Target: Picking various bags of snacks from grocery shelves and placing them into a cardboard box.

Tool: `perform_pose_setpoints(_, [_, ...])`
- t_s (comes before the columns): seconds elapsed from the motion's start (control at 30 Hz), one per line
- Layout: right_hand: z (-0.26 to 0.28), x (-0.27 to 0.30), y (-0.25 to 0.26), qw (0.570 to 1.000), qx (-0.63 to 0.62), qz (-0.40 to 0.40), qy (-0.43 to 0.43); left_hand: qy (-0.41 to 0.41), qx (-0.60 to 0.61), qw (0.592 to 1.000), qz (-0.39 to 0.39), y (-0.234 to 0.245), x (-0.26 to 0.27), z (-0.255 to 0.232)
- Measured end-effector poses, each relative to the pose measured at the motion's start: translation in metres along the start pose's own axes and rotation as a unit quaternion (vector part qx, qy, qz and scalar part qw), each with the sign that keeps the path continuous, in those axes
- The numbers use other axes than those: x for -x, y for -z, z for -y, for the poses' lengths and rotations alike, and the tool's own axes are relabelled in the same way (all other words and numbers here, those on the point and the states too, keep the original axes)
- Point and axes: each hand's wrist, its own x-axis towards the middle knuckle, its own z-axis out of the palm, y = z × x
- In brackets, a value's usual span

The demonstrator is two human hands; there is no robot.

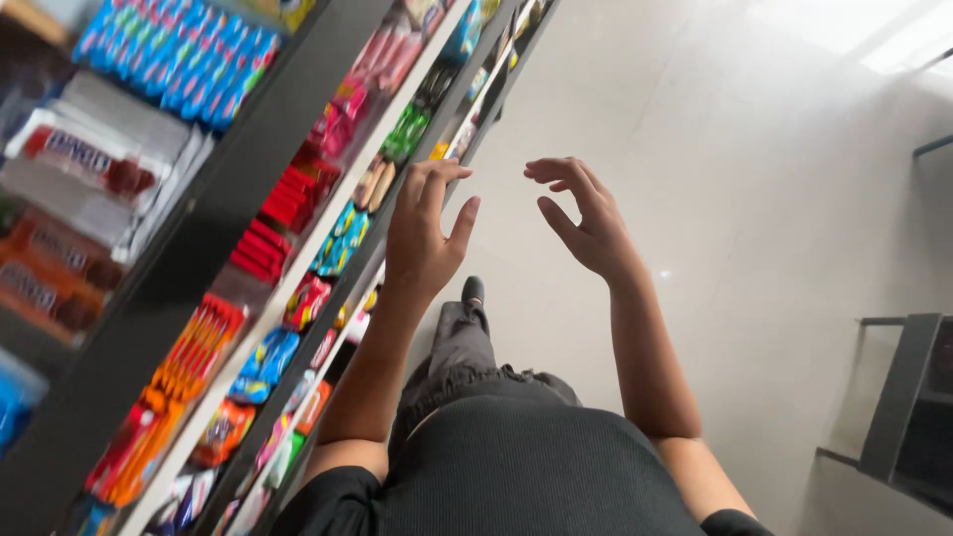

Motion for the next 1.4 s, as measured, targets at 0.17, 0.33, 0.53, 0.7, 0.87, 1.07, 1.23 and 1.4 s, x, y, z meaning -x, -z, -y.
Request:
perform_pose_setpoints(0.17, [-0.065, -0.083, 0.027, 1.000, 0.010, -0.013, -0.012, -0.039, -0.028, 0.998, -0.042, -0.022, -0.082, 0.041])
perform_pose_setpoints(0.33, [-0.127, -0.181, 0.050, 0.999, -0.033, -0.003, -0.001, -0.072, -0.096, 0.988, -0.098, -0.018, -0.176, 0.066])
perform_pose_setpoints(0.53, [-0.201, -0.273, 0.098, 0.995, -0.091, 0.012, 0.037, -0.104, -0.140, 0.974, -0.146, -0.025, -0.273, 0.074])
perform_pose_setpoints(0.7, [-0.238, -0.360, 0.151, 0.990, -0.101, 0.047, 0.091, -0.157, -0.274, 0.925, -0.210, -0.031, -0.331, 0.067])
perform_pose_setpoints(0.87, [-0.249, -0.459, 0.170, 0.962, -0.091, 0.086, 0.245, -0.117, -0.412, 0.858, -0.284, -0.028, -0.372, 0.053])
perform_pose_setpoints(1.07, [-0.229, -0.545, 0.157, 0.914, -0.067, 0.079, 0.392, -0.008, -0.523, 0.790, -0.320, -0.016, -0.414, 0.063])
perform_pose_setpoints(1.23, [-0.185, -0.575, 0.145, 0.894, -0.069, 0.058, 0.439, 0.135, -0.532, 0.777, -0.308, 0.012, -0.466, 0.085])
perform_pose_setpoints(1.4, [-0.155, -0.583, 0.131, 0.852, 0.051, -0.018, 0.521, 0.367, -0.452, 0.798, -0.155, 0.056, -0.522, 0.131])
